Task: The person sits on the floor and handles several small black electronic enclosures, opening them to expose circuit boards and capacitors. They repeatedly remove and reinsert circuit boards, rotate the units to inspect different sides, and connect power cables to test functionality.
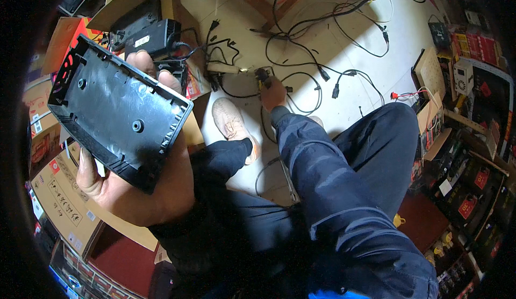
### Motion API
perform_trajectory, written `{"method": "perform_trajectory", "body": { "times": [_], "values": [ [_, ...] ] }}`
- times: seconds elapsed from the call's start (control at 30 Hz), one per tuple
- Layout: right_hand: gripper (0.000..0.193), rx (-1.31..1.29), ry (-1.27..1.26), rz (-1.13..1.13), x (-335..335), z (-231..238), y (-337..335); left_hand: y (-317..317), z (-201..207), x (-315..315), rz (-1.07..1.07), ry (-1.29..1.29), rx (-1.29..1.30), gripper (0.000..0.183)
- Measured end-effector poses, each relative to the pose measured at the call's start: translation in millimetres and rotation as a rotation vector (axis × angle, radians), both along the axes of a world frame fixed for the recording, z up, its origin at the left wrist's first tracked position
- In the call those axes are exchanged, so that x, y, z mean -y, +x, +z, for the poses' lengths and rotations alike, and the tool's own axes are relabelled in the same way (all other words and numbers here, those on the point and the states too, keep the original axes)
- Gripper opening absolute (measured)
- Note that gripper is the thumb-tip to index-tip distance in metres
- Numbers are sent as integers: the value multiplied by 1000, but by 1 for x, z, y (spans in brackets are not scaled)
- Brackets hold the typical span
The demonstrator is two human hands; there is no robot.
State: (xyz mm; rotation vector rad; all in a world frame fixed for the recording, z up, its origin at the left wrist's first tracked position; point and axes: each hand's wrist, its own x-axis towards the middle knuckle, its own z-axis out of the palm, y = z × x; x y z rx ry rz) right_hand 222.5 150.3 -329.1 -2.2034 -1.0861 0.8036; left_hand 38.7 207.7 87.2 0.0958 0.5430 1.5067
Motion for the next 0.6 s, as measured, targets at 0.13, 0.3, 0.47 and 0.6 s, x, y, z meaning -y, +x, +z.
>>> {"method": "perform_trajectory", "body": {
  "times": [0.13,0.3,0.47,0.6],
  "values": [
    [28,2,-184,168,4,9,5,1,-9,-5,-22,85,65,69],
    [38,-187,-154,199,0,71,36,-11,-13,1,3,118,73,74],
    [23,-563,-170,472,-22,250,90,1,-11,-2,28,61,41,78],
    [16,-708,399,339,-19,405,116,18,-15,-1,-50,91,22,70]
  ]
}}
